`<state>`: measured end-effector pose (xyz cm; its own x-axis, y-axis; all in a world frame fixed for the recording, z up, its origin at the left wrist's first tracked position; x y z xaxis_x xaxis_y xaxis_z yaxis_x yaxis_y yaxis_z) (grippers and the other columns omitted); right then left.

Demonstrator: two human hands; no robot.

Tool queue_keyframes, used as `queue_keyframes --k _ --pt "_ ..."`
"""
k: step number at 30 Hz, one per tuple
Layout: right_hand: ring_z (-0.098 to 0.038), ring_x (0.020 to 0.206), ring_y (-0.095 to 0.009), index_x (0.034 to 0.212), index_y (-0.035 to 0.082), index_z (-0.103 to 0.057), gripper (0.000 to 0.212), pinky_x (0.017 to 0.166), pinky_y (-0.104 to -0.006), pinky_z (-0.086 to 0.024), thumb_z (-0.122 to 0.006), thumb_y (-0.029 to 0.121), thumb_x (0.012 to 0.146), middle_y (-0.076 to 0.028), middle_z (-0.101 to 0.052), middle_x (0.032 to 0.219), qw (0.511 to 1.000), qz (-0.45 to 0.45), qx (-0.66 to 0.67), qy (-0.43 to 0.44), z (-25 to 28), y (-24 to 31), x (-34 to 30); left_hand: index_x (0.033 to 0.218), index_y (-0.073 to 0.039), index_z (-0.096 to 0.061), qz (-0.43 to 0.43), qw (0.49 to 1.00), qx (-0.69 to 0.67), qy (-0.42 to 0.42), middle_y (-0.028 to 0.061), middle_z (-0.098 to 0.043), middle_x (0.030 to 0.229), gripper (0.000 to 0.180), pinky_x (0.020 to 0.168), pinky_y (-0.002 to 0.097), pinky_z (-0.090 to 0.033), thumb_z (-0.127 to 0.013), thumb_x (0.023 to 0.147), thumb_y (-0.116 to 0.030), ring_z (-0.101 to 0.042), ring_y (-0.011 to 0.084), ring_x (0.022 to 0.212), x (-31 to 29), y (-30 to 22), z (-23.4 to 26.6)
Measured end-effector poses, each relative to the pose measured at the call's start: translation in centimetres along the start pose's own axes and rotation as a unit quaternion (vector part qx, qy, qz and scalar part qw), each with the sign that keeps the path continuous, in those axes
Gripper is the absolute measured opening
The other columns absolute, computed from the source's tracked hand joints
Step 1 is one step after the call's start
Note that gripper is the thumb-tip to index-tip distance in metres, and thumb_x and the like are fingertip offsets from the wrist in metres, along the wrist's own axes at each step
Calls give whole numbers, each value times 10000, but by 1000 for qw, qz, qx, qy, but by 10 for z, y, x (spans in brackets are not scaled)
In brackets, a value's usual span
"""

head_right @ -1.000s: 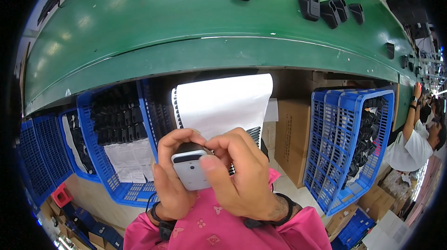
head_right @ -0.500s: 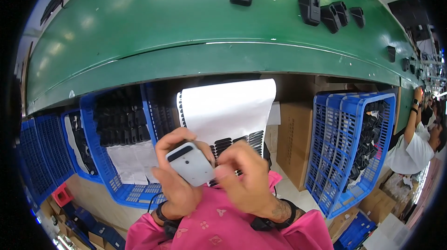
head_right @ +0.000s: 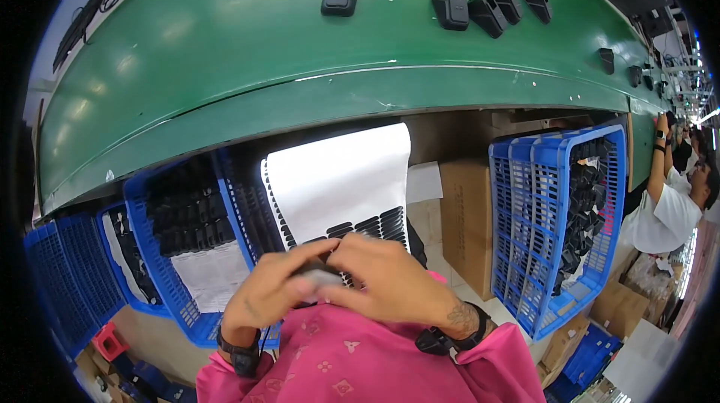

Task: The person picks up a device from a blue bin, peels a sticker from a sheet, and applies it to the bottom of the device by hand before placing it on the green workbench.

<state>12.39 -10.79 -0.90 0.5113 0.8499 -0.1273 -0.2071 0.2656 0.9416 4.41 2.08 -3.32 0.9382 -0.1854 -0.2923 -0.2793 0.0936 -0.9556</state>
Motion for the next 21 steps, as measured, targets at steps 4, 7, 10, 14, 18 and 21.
queue_keyframes --k 4,7,10,14,18,21 --pt "-572 662 -217 1009 -32 -629 272 589 -278 -461 -705 52 762 -124 -577 876 935 -38 -182 -303 7 -24 -19 1358 -6 -398 55 949 -282 -131 96 -570 972 677 647 240 -472 -347 961 -551 -582 190 795 3 21 4" --pt "-538 881 -290 1067 -35 -623 343 758 -367 -447 -695 18 737 -144 -551 995 917 -12 -281 -284 -17 -36 -18 1385 23 -305 -48 877 -455 -145 131 -532 1039 740 671 294 -471 -297 959 -583 -555 194 867 12 27 0" --pt "-481 983 -333 1079 -17 -628 382 846 -430 -402 -699 -6 704 -133 -541 1031 911 -10 -308 -274 -32 -45 -22 1381 33 -292 -32 862 -462 -207 131 -526 1054 779 711 312 -466 -272 949 -614 -541 195 914 13 18 -4" --pt "-507 928 -312 1021 -11 -645 345 799 -404 -425 -711 -23 683 -117 -559 989 909 39 -304 -283 -35 -49 -22 1379 30 -288 -56 850 -476 -221 140 -518 1062 823 722 317 -464 -246 929 -658 -539 211 918 16 14 -2" --pt "-522 892 -303 937 -4 -648 284 766 -396 -433 -722 -31 664 -99 -574 927 903 58 -303 -299 -40 -49 -23 1367 34 -298 -87 849 -488 -185 158 -506 1029 849 698 324 -454 -227 916 -682 -527 230 878 17 16 -2" --pt "-534 860 -283 887 7 -644 218 738 -387 -417 -731 11 687 -84 -580 893 904 51 -286 -314 -40 -49 -24 1360 37 -305 -80 850 -483 -194 165 -506 1006 865 688 331 -449 -214 907 -694 -519 230 868 17 12 -3"
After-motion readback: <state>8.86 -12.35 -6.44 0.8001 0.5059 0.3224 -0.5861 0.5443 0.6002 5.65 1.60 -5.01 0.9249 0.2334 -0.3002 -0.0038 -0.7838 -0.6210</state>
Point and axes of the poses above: each hand's wrist, its own x-axis towards the middle knuckle, its own z-axis out of the back of the hand, y = z × x, the point moved 5 cm from there along x, towards the middle knuckle
